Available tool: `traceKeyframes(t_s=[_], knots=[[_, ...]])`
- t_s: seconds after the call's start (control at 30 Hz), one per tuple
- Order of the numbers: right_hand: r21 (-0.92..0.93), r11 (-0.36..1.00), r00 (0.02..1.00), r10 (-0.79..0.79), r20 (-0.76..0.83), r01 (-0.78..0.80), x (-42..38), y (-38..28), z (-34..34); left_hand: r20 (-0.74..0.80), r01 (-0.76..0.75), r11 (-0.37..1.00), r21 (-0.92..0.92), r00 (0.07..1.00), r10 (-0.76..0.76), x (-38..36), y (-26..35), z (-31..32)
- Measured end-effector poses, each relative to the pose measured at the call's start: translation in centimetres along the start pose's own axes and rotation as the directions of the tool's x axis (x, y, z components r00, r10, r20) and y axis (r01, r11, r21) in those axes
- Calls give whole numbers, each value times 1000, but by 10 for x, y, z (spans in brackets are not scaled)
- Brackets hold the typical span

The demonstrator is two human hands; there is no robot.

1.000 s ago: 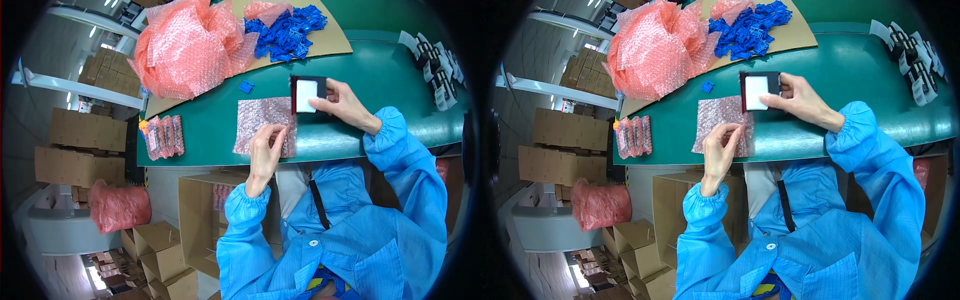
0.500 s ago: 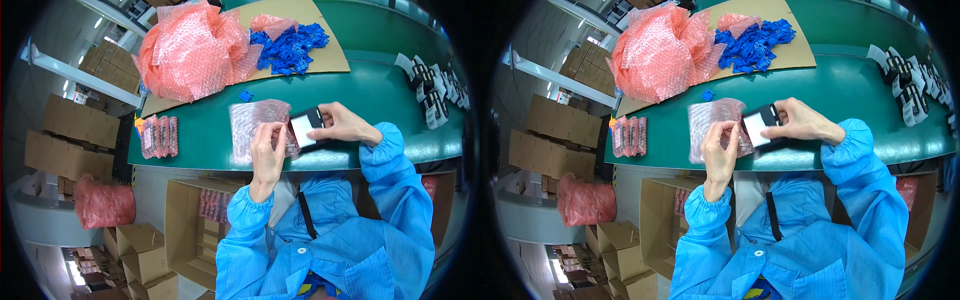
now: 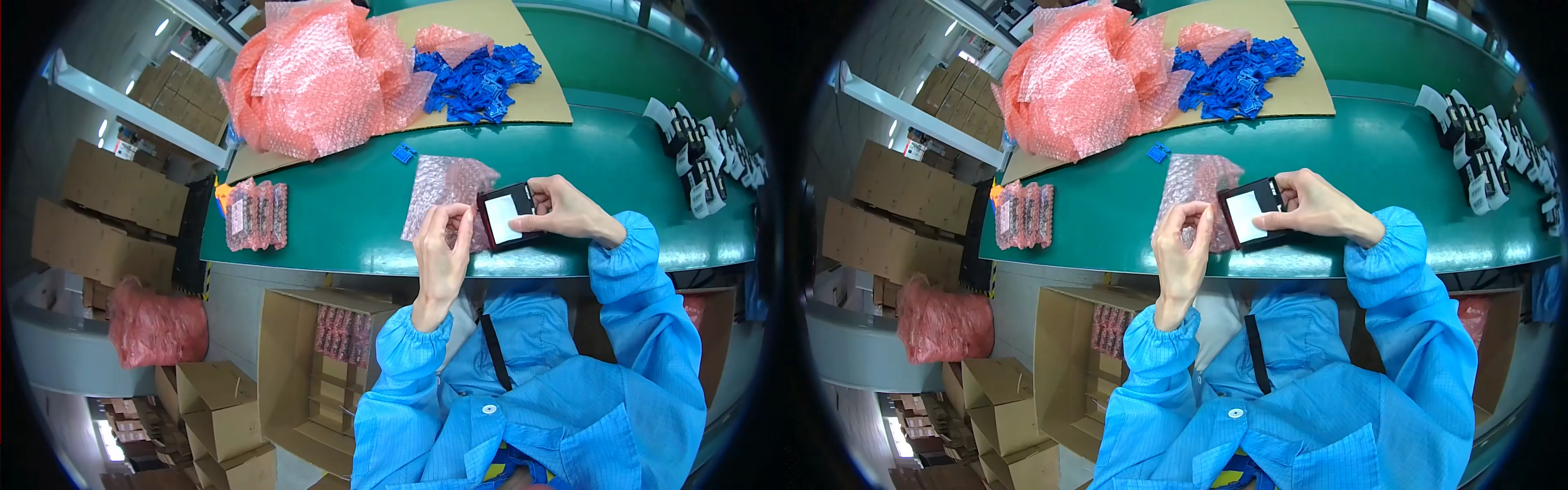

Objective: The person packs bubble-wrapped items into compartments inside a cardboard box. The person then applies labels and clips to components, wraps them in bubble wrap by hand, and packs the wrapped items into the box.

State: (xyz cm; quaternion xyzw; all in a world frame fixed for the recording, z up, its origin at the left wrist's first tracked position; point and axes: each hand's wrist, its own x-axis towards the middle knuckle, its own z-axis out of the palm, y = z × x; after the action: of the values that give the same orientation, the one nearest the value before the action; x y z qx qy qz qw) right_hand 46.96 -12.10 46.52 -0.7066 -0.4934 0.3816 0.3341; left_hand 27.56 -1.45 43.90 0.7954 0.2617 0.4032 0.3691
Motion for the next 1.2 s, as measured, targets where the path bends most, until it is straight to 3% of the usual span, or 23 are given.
traceKeyframes(t_s=[0.07, 0.13, 0.2, 0.27, 0.37, 0.47, 0.5, 0.53, 0.6, 0.7, 0.73, 0.8, 0.83, 0.87, 0.93, 0.97, 1.03, 1.1, 1.17, 1.2], knots=[[200, 979, 999, -33, -37, 40, 5, 6, 2, 63, 0, 1000, -13, 998, 1, -1, 5, -4], [309, 951, 997, -3, -71, 25, 8, 2, 1, 157, -11, 999, -31, 987, 16, -1, 4, -6], [361, 932, 994, -7, -111, 47, 11, 3, 6, 150, -32, 999, -25, 988, 35, 2, 7, -7], [242, 958, 965, -96, -244, 156, 11, 2, 8, 149, -54, 998, -29, 987, 58, 5, 11, -5], [-104, 989, 993, -106, -52, 101, 7, -3, 6, 107, -131, 990, -52, 985, 136, 10, 13, 1], [-121, 991, 993, -67, -100, 54, 14, -2, 11, 143, -155, 987, -32, 977, 158, 10, 16, 6], [354, 926, 985, -81, -154, 132, 9, -13, 19, 155, -122, 992, -35, 980, 126, 9, 19, 5], [348, 928, 985, -87, -150, 135, 10, -14, 20, 145, -123, 992, -35, 981, 127, 10, 20, 5], [530, 843, 985, 1, -170, 91, 13, -13, 24, 146, -130, 991, -20, 981, 131, 8, 22, 2], [386, 917, 993, -68, -97, 101, 13, -1, 32, 150, -114, 989, -92, 981, 127, 7, 25, 1], [87, 991, 993, -91, -69, 97, 18, 12, 33, 152, -67, 986, -154, 984, 91, 4, 26, 4], [-111, 987, 986, -128, -112, 115, 24, 27, 44, 185, -35, 982, -183, 980, 69, 1, 31, 5], [-71, 972, 951, -235, -202, 225, 36, 49, 53, 202, 15, 978, -207, 979, 28, -2, 31, 6], [-83, 971, 950, -235, -207, 222, 37, 49, 56, 199, 9, 976, -219, 979, 36, -4, 32, 6], [234, 940, 938, -175, -300, 250, 36, 45, 64, 242, 86, 965, -246, 970, -24, -4, 35, 5], [268, 946, 976, 208, -70, -182, 22, 20, 55, 242, 91, 964, -250, 970, -29, -4, 36, 5], [613, 776, 985, 170, 22, -147, 20, -4, 59, 225, 67, 972, -223, 974, -16, -1, 28, 9], [657, 731, 979, 200, 49, -182, 32, 7, 59, 206, 73, 981, -181, 978, -35, 4, 23, 8], [737, 675, 999, -9, 43, -26, 28, 7, 54, 204, 57, 982, -179, 979, -20, 4, 12, 14], [264, 946, 977, 154, 149, -189, 27, 10, 30, 206, 48, 985, -168, 978, -13, 4, 9, 15]])
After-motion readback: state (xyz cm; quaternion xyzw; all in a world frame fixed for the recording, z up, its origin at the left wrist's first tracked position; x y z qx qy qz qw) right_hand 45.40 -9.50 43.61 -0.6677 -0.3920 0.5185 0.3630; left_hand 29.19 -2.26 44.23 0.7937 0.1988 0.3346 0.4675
